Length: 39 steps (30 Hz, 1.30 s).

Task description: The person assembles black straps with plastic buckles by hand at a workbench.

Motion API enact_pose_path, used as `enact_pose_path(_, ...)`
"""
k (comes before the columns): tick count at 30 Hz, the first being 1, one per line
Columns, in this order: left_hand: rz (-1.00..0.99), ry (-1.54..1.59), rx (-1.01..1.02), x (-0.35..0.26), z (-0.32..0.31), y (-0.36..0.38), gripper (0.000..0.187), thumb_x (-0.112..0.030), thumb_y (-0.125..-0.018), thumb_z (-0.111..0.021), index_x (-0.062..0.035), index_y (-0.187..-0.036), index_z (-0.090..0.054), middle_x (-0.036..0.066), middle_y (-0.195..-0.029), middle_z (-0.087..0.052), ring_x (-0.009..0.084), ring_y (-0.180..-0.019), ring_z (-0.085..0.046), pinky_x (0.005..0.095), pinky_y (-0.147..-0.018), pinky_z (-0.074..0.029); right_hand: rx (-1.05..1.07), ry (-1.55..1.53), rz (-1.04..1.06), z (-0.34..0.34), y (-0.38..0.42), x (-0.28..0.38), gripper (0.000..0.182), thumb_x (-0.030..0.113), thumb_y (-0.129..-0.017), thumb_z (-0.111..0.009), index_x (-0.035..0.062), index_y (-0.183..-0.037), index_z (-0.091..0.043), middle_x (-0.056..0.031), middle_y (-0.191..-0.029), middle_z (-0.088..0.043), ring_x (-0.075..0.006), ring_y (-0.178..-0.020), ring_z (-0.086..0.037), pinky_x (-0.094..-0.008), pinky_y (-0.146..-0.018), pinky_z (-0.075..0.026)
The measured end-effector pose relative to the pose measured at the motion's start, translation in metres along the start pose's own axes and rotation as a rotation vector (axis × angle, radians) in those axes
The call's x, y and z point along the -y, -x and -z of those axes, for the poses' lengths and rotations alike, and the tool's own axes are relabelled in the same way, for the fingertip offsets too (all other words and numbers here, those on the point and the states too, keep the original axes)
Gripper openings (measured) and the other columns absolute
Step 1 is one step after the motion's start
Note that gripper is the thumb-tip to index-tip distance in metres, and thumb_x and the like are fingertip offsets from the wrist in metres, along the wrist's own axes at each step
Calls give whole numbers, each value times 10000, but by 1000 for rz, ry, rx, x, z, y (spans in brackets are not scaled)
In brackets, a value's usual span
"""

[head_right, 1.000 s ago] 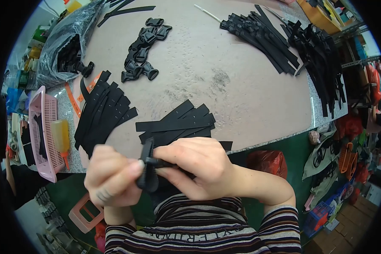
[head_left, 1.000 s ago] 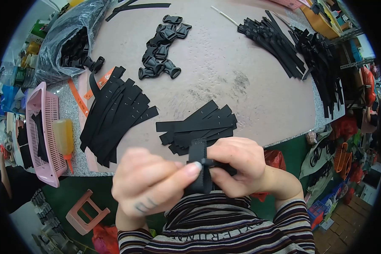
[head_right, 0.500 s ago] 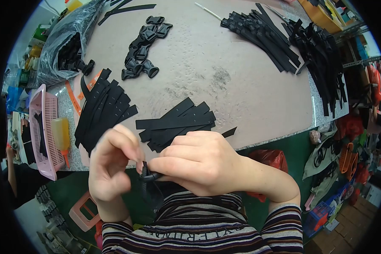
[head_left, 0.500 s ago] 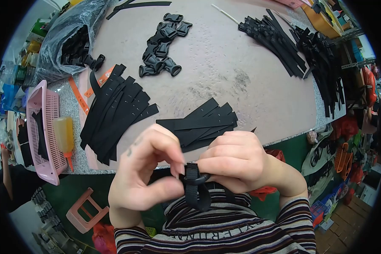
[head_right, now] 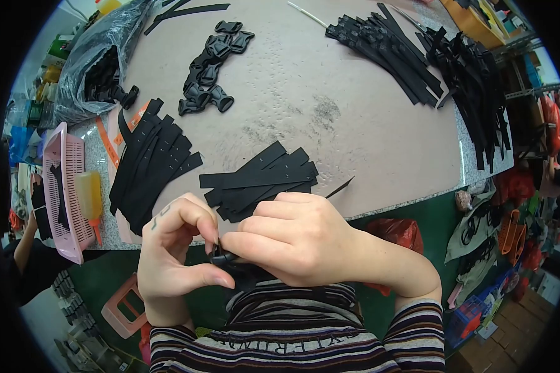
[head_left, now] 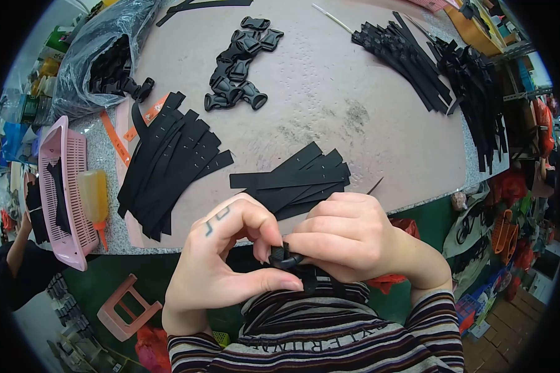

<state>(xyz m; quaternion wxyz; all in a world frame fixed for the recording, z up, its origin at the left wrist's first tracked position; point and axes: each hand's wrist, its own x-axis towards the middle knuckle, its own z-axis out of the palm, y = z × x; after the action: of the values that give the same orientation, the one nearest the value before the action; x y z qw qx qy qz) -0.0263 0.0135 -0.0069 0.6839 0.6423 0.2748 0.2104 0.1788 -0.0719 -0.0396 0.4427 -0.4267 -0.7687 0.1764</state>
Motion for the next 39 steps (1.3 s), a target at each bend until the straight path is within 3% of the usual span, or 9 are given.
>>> enact_pose_path(6,-150,-159,-67,2,-1,5,401,-133,-653,-964,-26,-832,-622,53,-884,-604,103,-726,-565,233,-656,-472,37,-46,-34,2,-3,1,280,121,-761,-763,65,-1028,-699,-18,-827,-664,-170,-673,-625,-300,-572,-465)
enact_pose_path(12,51,357,115,8,8,4,228,-96,-852,-820,-5,-890,-614,57,-935,-588,105,-813,-553,237,-666,-451,132,-326,-112,8,-7,3,266,100,-806,-779,40,-1049,-689,-58,-834,-664,-226,-695,-637,-335,-605,-494)
enact_pose_path(13,-15,321,210,14,11,1,163,-133,-972,-690,-19,-952,-576,53,-957,-575,96,-830,-542,218,-675,-451,140,-392,-128,8,-7,3,267,97,-811,-777,33,-1055,-687,-64,-834,-665,-236,-696,-640,-334,-607,-498)
enact_pose_path(16,142,516,64,26,8,-3,174,-185,-1030,-607,-44,-973,-523,55,-953,-570,93,-812,-537,212,-678,-468,139,-530,-178,8,-6,3,255,86,-831,-765,15,-1062,-684,-80,-821,-667,-246,-679,-643,-325,-596,-500)
enact_pose_path(17,57,502,63,32,11,-7,180,-216,-1068,-534,-66,-990,-475,63,-957,-577,90,-803,-542,217,-674,-478,119,-537,-202,9,-5,4,241,81,-841,-758,10,-1059,-684,-83,-807,-666,-238,-660,-642,-316,-580,-496)
enact_pose_path(27,91,1404,12,54,-1,-7,310,-331,-1116,-346,-41,-1043,-430,195,-719,-621,215,-535,-597,271,-489,-485,82,-532,-412,10,-9,10,140,74,-880,-702,11,-1004,-687,-62,-679,-619,-150,-527,-587,-266,-484,-434)
enact_pose_path(31,70,1175,243,60,1,-6,264,-62,-1021,-501,113,-1208,-434,158,-560,-595,185,-356,-535,255,-354,-433,97,-465,-300,8,-8,5,183,92,-862,-721,24,-1027,-684,-75,-720,-638,-208,-578,-618,-304,-514,-464)
enact_pose_path(34,21,878,198,53,0,-3,187,-34,-945,-663,82,-1064,-576,106,-738,-628,126,-512,-591,215,-477,-465,96,-366,-162,10,-11,2,228,102,-839,-738,34,-1050,-683,-83,-774,-663,-255,-642,-646,-335,-558,-496)
enact_pose_path(39,31,799,220,49,4,-3,133,-60,-928,-715,42,-987,-652,121,-960,-619,141,-756,-627,235,-632,-505,137,-424,-169,11,-8,0,266,100,-822,-746,32,-1070,-680,-87,-830,-680,-268,-685,-661,-347,-587,-513)
